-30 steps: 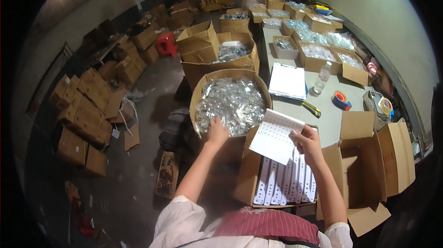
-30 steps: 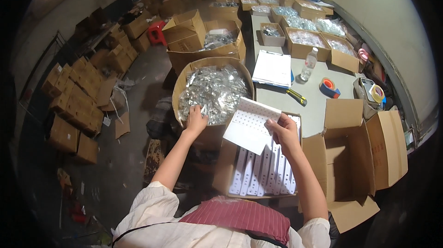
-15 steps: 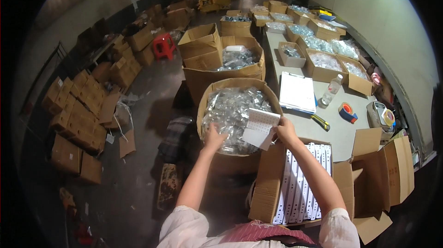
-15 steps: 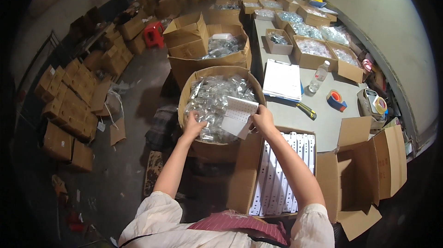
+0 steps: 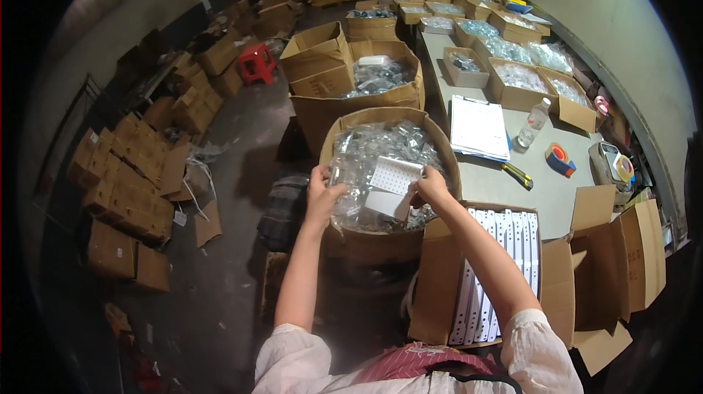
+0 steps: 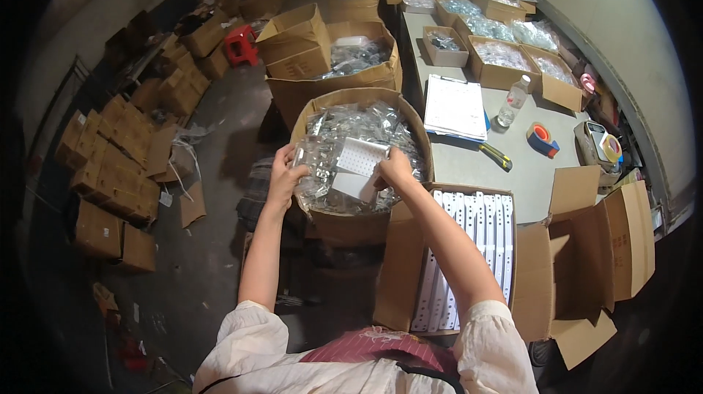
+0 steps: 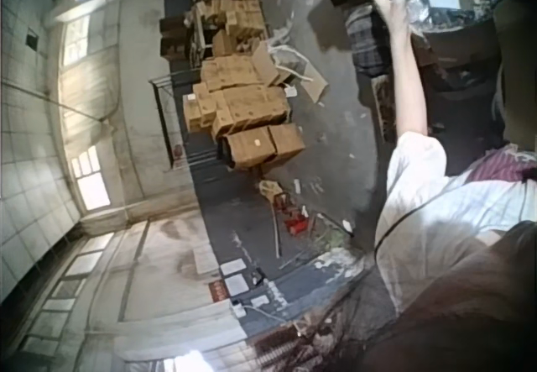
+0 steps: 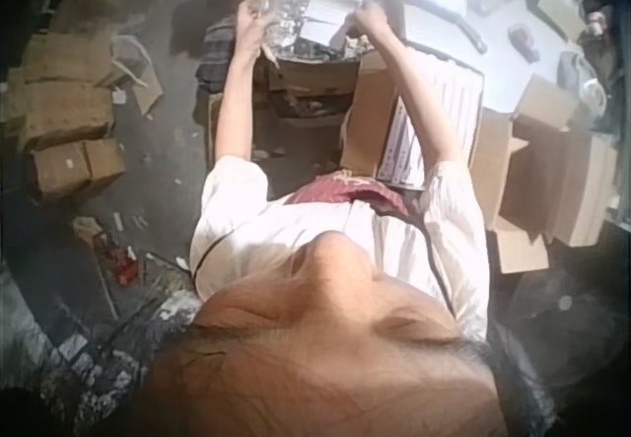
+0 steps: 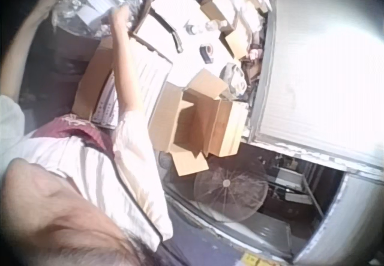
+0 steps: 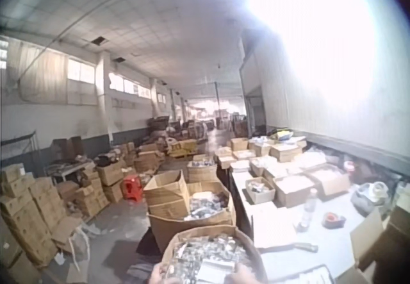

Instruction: The person holds a sheet of stickers and applies them onto metal brackets inside a cardboard box. The person then folds the flaps of the cardboard box closed.

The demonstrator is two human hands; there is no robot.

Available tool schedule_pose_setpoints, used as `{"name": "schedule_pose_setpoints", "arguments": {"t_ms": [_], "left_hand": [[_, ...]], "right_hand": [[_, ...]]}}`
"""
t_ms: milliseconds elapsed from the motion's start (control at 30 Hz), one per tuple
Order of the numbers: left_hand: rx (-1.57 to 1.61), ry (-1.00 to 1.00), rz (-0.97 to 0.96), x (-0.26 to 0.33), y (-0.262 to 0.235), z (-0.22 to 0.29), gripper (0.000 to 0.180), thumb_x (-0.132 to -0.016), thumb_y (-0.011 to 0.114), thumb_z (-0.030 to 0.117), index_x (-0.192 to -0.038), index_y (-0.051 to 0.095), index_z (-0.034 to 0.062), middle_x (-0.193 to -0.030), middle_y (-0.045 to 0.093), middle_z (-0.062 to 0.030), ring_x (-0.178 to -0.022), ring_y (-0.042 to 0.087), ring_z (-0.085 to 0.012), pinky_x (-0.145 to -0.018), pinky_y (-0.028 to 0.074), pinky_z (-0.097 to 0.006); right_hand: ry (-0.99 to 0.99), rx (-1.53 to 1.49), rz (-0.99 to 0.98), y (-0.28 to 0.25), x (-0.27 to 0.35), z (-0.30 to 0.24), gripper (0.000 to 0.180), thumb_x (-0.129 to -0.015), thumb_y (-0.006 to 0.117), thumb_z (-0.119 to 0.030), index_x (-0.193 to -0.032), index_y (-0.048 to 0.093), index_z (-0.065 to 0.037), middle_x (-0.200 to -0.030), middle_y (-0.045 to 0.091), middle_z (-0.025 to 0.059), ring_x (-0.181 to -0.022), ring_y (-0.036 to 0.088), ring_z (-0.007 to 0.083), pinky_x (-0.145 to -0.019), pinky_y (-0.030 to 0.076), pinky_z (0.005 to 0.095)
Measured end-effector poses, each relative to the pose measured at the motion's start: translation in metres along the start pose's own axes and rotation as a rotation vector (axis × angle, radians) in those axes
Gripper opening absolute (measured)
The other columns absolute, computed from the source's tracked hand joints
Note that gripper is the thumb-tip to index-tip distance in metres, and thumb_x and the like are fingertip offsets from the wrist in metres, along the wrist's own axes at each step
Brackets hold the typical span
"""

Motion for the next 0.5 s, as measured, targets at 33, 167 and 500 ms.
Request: {"name": "schedule_pose_setpoints", "arguments": {"t_ms": [33,167,500], "left_hand": [[-0.049,-0.010,-0.064,-0.003,-0.007,-0.003,0.073,-0.060,0.075,0.009,-0.129,0.050,-0.0010,-0.111,0.054,-0.0109,-0.103,0.057,-0.0216,-0.085,0.050,-0.032],[0.041,0.014,-0.151,0.005,0.009,-0.017,0.072,-0.069,0.068,-0.003,-0.135,0.042,-0.0037,-0.116,0.054,-0.0120,-0.101,0.060,-0.0186,-0.082,0.052,-0.029],[-0.807,0.386,-0.070,-0.008,0.040,-0.076,0.059,-0.078,0.076,0.019,-0.132,0.056,0.0069,-0.133,0.049,-0.0196,-0.124,0.049,-0.0364,-0.103,0.041,-0.045]], "right_hand": [[0.015,-0.026,-0.004,0.008,-0.003,0.001,0.030,-0.083,0.059,0.005,-0.110,0.048,0.008,-0.079,0.064,0.0222,-0.055,0.069,0.0334,-0.042,0.057,0.0418],[0.076,-0.213,0.029,0.015,-0.027,0.031,0.030,-0.084,0.053,0.007,-0.113,0.047,0.007,-0.081,0.063,0.0242,-0.056,0.068,0.0353,-0.043,0.057,0.0439],[0.174,-0.225,-0.189,0.063,-0.049,0.080,0.022,-0.083,0.055,0.002,-0.103,0.059,0.011,-0.085,0.068,0.0227,-0.064,0.069,0.0331,-0.059,0.061,0.0452]]}}
Point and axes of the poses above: each hand's wrist, its own x-axis away from the middle knuckle, its own y-axis out of the palm, z = x × y, the point moved 1 cm from there along -x, towards the middle knuckle
